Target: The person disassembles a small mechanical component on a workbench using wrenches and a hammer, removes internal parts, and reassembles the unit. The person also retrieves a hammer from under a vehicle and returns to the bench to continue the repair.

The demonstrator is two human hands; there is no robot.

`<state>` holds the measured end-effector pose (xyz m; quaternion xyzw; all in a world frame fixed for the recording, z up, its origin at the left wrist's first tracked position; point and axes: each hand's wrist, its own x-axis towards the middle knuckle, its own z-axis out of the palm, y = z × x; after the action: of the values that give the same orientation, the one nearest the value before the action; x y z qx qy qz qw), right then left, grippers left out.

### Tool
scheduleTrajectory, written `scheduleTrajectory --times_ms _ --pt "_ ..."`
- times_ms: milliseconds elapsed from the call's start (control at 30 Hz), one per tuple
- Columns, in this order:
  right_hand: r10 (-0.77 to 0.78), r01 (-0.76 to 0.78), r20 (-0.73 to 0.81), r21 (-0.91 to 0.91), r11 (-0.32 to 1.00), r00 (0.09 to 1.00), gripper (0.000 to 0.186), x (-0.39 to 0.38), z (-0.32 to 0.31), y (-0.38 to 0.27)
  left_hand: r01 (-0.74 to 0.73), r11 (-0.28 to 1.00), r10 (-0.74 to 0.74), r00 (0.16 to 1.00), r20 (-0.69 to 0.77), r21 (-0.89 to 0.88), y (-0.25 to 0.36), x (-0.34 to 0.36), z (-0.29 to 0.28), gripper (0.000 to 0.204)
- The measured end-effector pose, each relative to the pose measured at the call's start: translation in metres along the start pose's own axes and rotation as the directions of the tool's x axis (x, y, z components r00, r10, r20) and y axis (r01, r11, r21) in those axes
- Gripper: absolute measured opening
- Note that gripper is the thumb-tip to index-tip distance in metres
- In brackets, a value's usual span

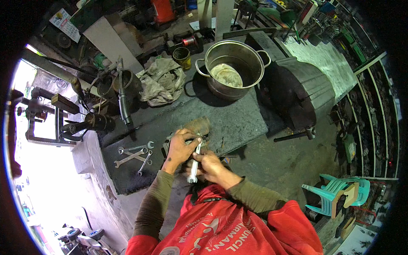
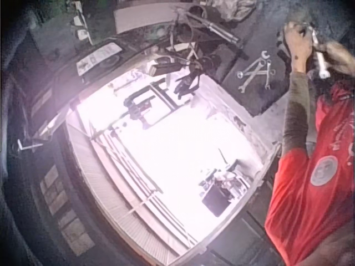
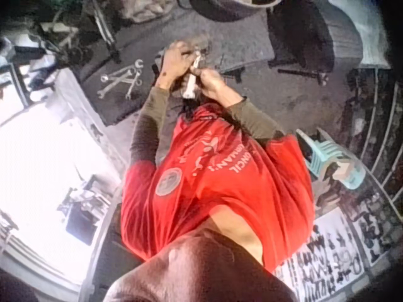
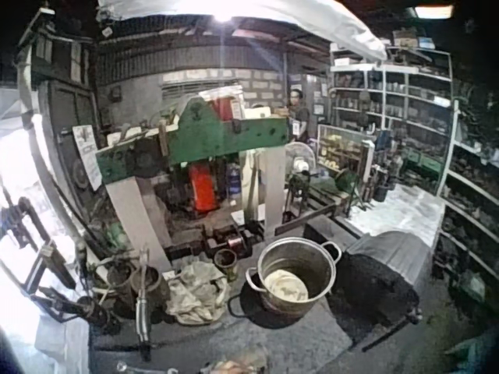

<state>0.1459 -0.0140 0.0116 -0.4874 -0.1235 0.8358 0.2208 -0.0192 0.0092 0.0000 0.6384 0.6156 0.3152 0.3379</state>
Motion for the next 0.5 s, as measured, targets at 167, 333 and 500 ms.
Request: scheduleTrajectory --times_ms 167,333,500 --pt "-0.063 0.321 0.325 -0.944 -0.074 0.943 0.017 0.008 -0.035 -0.126 -0.037 0.999 0.037 0.999 0.004 -0.005 0.001 -0.003 -0.003 0.022" --pt "0.123 0.483 0.609 -0.473 -0.737 0.784 0.025 0.068 0.032 -0.163 0.004 1.000 -0.004 0.999 0.044 -0.002 0.000 0.001 -0.006 0.023" --pt "-0.005 0.593 0.675 -0.650 -0.475 0.737 0.027 0.054 0.024 -0.195 0.155 0.879 -0.190 0.981 -0.032 -0.451 -0.009 0.002 -0.008 0.026"
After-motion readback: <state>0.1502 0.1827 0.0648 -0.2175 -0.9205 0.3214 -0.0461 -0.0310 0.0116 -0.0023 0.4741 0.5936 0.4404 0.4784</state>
